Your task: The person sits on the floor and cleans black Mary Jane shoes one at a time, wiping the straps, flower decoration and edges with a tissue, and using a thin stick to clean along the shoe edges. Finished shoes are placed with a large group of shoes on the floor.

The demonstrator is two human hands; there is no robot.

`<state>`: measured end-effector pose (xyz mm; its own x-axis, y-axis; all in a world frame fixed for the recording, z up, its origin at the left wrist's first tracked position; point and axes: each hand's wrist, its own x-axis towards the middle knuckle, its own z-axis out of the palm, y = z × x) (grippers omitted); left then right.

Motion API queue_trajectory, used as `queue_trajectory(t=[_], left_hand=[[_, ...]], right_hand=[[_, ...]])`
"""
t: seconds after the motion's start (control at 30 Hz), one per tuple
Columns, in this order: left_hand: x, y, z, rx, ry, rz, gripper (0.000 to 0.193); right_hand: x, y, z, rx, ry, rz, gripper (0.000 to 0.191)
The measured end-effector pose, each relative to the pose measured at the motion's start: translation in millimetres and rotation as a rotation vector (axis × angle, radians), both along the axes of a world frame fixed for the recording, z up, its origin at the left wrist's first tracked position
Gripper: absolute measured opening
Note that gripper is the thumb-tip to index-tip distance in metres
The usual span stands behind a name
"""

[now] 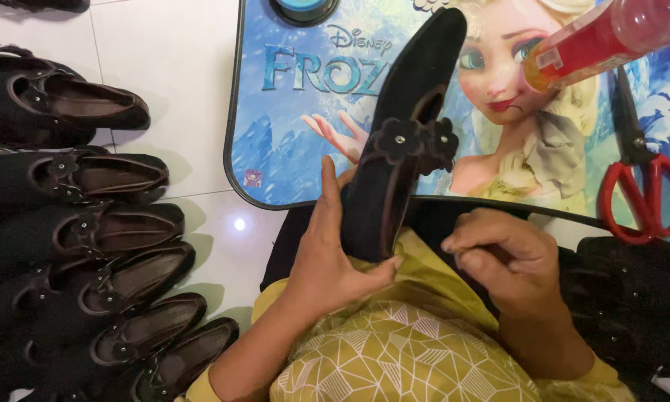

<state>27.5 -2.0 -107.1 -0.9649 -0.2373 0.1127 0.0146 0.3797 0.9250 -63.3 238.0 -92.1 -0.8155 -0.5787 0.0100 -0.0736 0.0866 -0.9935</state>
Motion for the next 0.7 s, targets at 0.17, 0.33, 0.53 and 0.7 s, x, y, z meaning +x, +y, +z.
queue_trajectory(t=[0.17, 0.33, 0.53, 0.7], left_hand=[[2, -10, -1, 0.31, -0.023, 0.04, 0.121], [5, -15, -9, 0.763, 0.007, 0.055, 0.099], [5, -13, -18, 1.08, 0.027, 0.079, 0.093], [8, -9, -18, 1.029, 0.021, 0.042, 0.093]], right_hand=[[-9, -10, -11, 0.005, 0.043, -0.145, 0.014], [-13, -15, -17, -0.013, -0.07, -0.261, 0.025], [-28, -26, -13, 0.209, 0.137, -0.338, 0.021], [-63, -45, -17, 0.589, 0.732, -0.285, 0.022]])
